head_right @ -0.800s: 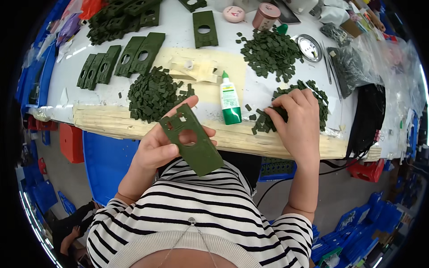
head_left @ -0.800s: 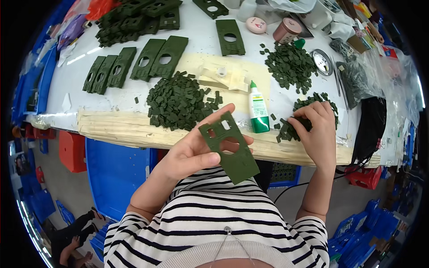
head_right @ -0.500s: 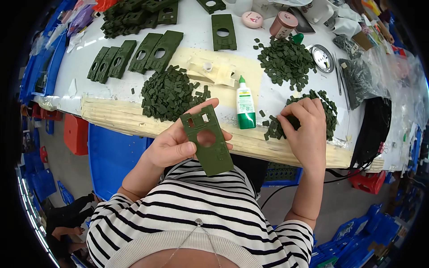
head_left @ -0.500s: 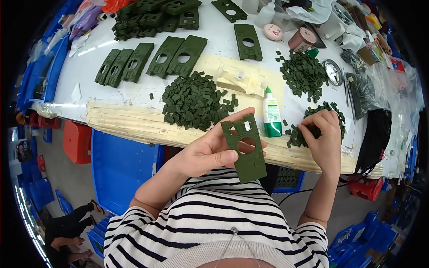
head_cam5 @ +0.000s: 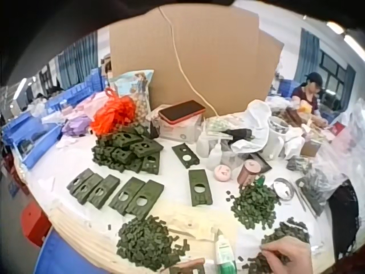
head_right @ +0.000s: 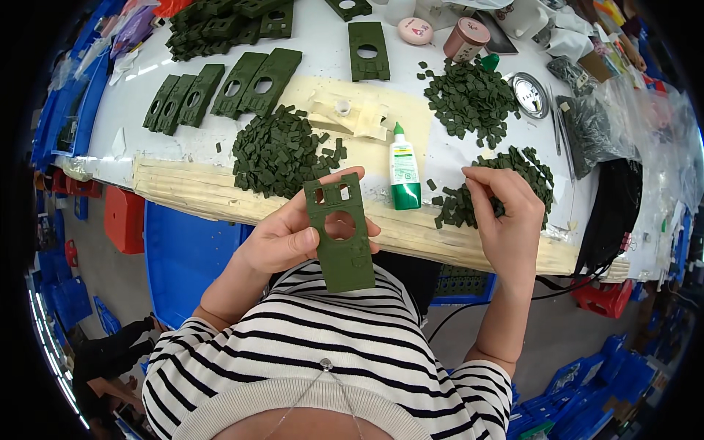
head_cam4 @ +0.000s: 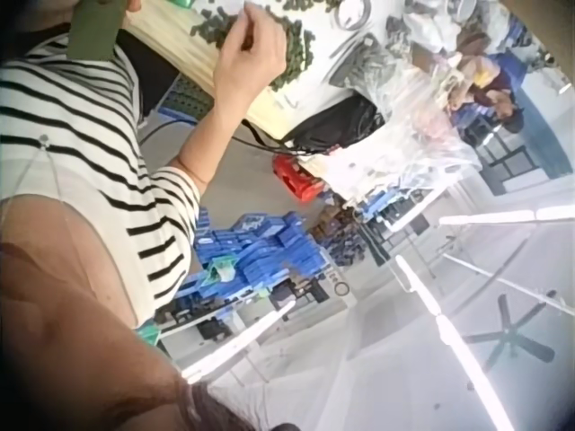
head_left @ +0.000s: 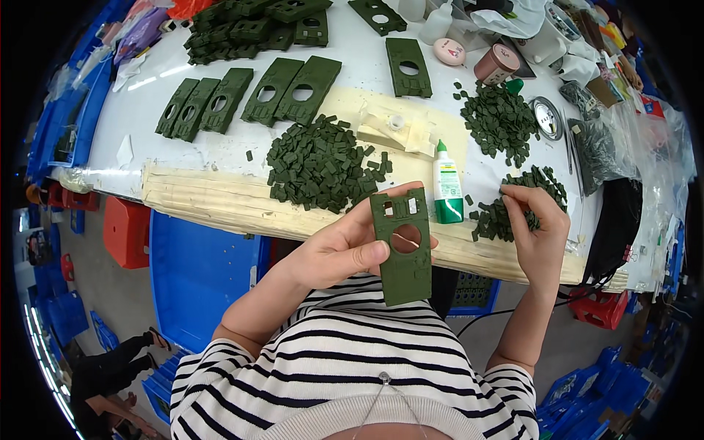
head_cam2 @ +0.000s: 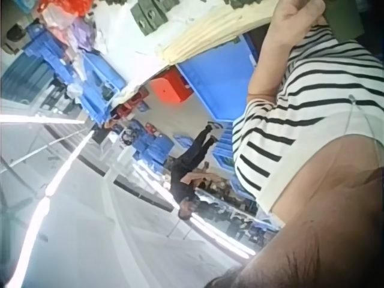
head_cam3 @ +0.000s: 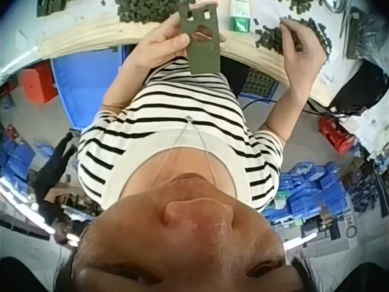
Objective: Glue and assemble plastic toy tank components at a factory workbench.
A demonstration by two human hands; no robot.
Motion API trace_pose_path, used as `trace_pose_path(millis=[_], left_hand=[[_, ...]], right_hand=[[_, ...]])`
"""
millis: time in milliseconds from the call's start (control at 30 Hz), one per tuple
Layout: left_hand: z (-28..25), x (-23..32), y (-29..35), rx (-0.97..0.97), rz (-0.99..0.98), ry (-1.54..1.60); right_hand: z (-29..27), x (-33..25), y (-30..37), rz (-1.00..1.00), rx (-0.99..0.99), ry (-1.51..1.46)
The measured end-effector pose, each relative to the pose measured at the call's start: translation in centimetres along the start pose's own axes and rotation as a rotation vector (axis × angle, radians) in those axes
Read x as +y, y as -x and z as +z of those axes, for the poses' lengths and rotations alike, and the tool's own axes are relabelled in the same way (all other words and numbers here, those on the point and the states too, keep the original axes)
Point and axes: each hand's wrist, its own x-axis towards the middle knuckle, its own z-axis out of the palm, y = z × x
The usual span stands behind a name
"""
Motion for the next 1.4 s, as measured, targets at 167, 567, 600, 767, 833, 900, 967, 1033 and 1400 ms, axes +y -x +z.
trace_pose_path(millis=[167, 567, 600, 767, 833, 900, 967, 1033, 1400], left_hand=[[0.3, 0.3, 0.1, 0.044, 0.001, 0.061], [0.6, 0.3, -0.3, 0.166, 0.118, 0.064], [0.6, 0.2, -0.3, 0.177, 0.122, 0.062], [0.2, 0.6, 0.3, 0.125, 0.128, 0.083], [0.3, 1.2, 0.9, 0.111, 0.145, 0.105], [0.2, 1.5, 1.9, 0.141, 0.130, 0.057], [0.9, 2.3, 2.9, 0.169, 0.114, 0.067], [1.4, 1.7, 3.8, 0.140, 0.232, 0.131], [3.6, -0.1, 8.2, 0.265, 0.535, 0.234]], right_hand=[[0.1, -0.4, 0.1, 0.001, 0.001, 0.020], [-0.2, -0.2, 0.4, -0.064, -0.010, 0.123], [-0.3, -0.2, 0.4, -0.059, -0.017, 0.135], [-0.2, -0.6, -0.2, -0.085, -0.030, 0.131], [0.0, -1.2, -0.4, -0.104, -0.026, 0.096], [0.5, -2.2, -0.7, -0.178, -0.020, 0.104], [0.1, -2.3, -0.4, -0.211, -0.046, 0.176], [-0.3, -1.6, 0.0, -0.243, -0.089, 0.177], [2.0, -3.8, -1.3, -0.385, 0.106, -0.130]])
